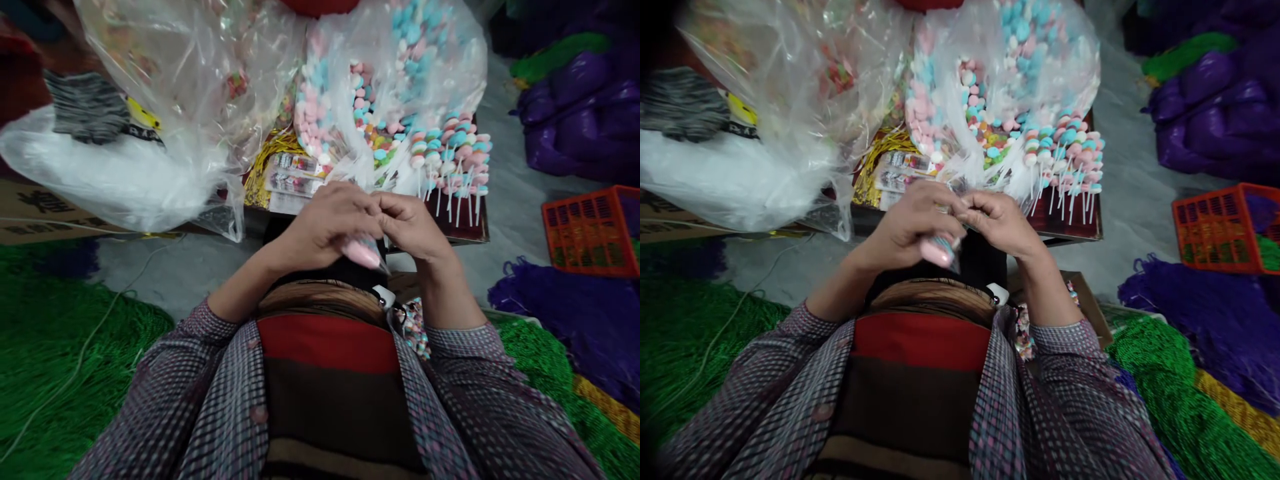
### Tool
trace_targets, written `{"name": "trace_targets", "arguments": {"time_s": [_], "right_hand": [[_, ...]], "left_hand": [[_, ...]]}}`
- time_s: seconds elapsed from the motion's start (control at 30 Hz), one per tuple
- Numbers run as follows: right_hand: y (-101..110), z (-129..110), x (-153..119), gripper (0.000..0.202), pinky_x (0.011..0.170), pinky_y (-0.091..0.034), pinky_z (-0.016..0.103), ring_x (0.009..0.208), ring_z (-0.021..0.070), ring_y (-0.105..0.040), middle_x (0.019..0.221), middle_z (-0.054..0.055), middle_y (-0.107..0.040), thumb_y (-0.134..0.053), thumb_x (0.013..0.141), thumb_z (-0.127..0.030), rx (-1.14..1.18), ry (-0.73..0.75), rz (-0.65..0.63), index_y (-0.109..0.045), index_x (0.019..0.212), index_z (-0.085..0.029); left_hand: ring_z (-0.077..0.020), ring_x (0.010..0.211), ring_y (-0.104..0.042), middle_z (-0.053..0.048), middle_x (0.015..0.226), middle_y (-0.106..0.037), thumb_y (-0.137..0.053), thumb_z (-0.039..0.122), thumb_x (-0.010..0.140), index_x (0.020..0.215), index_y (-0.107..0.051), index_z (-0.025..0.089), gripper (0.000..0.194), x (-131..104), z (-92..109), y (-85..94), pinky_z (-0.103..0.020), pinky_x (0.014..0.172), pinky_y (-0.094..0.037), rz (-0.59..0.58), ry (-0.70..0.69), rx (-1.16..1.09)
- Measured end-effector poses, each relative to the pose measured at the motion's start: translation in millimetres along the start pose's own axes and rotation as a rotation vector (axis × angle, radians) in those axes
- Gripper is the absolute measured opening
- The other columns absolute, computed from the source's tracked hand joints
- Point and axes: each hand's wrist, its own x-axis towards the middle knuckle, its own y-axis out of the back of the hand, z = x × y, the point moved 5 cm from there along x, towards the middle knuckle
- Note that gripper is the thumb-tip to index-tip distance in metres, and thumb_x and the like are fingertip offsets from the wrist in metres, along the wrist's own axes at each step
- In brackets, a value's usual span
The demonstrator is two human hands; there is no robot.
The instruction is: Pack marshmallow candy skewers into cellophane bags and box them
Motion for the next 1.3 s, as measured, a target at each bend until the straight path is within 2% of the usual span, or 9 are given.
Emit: {"name": "trace_targets", "arguments": {"time_s": [0.13, 0.27, 0.4, 0.5, 0.63, 0.73, 0.83, 1.1, 1.3], "right_hand": [[6.9, 10.2, -15.5, 0.025, 0.088, -0.056, 0.036, 0.093, 0.0199, -0.073, 0.093, 0.005, -0.077, -0.072, 0.09, -0.05, -0.011, 0.063, 0.039, -0.072, 0.086, -0.025], [31.7, 18.6, -43.1, 0.007, 0.106, -0.051, 0.041, 0.122, 0.0238, -0.068, 0.121, 0.013, -0.076, -0.071, 0.091, -0.034, -0.07, 0.128, 0.347, -0.071, 0.086, -0.028], [72.0, 37.1, -101.8, 0.007, 0.099, -0.052, 0.046, 0.113, 0.0272, -0.072, 0.113, 0.014, -0.079, -0.076, 0.084, -0.033, -0.158, 0.14, 0.777, -0.073, 0.078, -0.031], [105.1, 61.1, -167.9, 0.018, 0.096, -0.048, 0.057, 0.1, 0.0326, -0.073, 0.1, 0.016, -0.079, -0.08, 0.073, -0.048, -0.25, 0.012, 1.025, -0.07, 0.067, -0.034], [135.3, 102.3, -254.2, 0.022, 0.077, -0.044, 0.06, 0.087, 0.0357, -0.071, 0.087, 0.017, -0.074, -0.067, 0.072, -0.061, -0.554, -0.336, 0.764, -0.069, 0.065, -0.04], [144.3, 128.0, -305.3, 0.022, 0.057, -0.033, 0.051, 0.052, 0.0279, -0.053, 0.06, 0.011, -0.061, -0.061, 0.067, -0.064, -0.713, -0.323, 0.506, -0.063, 0.06, -0.044], [145.2, 148.5, -333.2, 0.019, 0.053, -0.026, 0.045, 0.043, 0.0244, -0.039, 0.049, 0.006, -0.05, -0.061, 0.062, -0.062, -0.749, -0.291, 0.448, -0.06, 0.059, -0.043], [121.0, 180.1, -282.6, 0.025, 0.061, -0.04, 0.05, 0.064, 0.0301, -0.063, 0.077, 0.011, -0.072, -0.063, 0.075, -0.059, -0.67, -0.219, 0.506, -0.074, 0.094, -0.047], [101.7, 142.2, -215.8, 0.013, 0.069, -0.051, 0.048, 0.076, 0.0262, -0.075, 0.083, 0.011, -0.079, -0.067, 0.082, -0.051, -0.575, -0.103, 0.625, -0.078, 0.083, -0.044]], "left_hand": [[-0.029, 0.133, -0.063, -0.003, 0.131, -0.074, -0.061, 0.029, 0.096, 0.095, -0.075, 0.029, 0.014, -4.9, 11.1, -28.8, -0.055, 0.108, -0.051, -0.134, -0.102, 0.294], [-0.0311, 0.139, -0.059, -0.007, 0.145, -0.067, -0.061, 0.025, 0.096, 0.116, -0.071, 0.027, 0.023, -12.3, 15.2, -49.1, -0.053, 0.107, -0.053, -0.06, -0.299, 0.505], [-0.0286, 0.138, -0.057, -0.011, 0.141, -0.068, -0.057, 0.013, 0.093, 0.131, -0.066, 0.026, 0.042, -11.1, -11.2, -24.3, -0.048, 0.115, -0.048, 0.183, -0.211, 0.516], [-0.0258, 0.123, -0.066, -0.008, 0.121, -0.076, -0.052, 0.023, 0.097, 0.12, -0.07, 0.029, 0.031, -9.7, -69.5, 12.3, -0.05, 0.112, -0.047, 0.254, 0.065, 0.418], [-0.0303, 0.114, -0.062, -0.009, 0.1, -0.075, -0.069, 0.044, 0.086, 0.089, -0.07, 0.028, 0.016, -16.2, -163.3, 50.5, -0.054, 0.115, -0.038, 0.328, 0.383, 0.3], [-0.0339, 0.12, -0.056, -0.01, 0.094, -0.072, -0.074, 0.046, 0.079, 0.078, -0.065, 0.027, 0.021, -16.7, -210.3, 56.4, -0.057, 0.117, -0.031, 0.278, 0.477, 0.397], [-0.0371, 0.133, -0.044, -0.011, 0.099, -0.068, -0.076, 0.05, 0.077, 0.079, -0.064, 0.026, 0.027, -13.1, -236.9, 55.3, -0.058, 0.117, -0.025, 0.218, 0.581, 0.479], [-0.038, 0.108, -0.05, -0.008, 0.085, -0.058, -0.086, 0.034, 0.065, 0.059, -0.051, 0.023, 0.037, 2.5, -254.2, 60.9, -0.066, 0.108, -0.026, 0.185, 0.603, 0.591], [-0.0346, 0.104, -0.056, -0.006, 0.076, -0.057, -0.077, 0.02, 0.067, 0.057, -0.047, 0.023, 0.031, -2.7, -246.9, 68.7, -0.062, 0.108, -0.032, 0.201, 0.676, 0.609]]}}
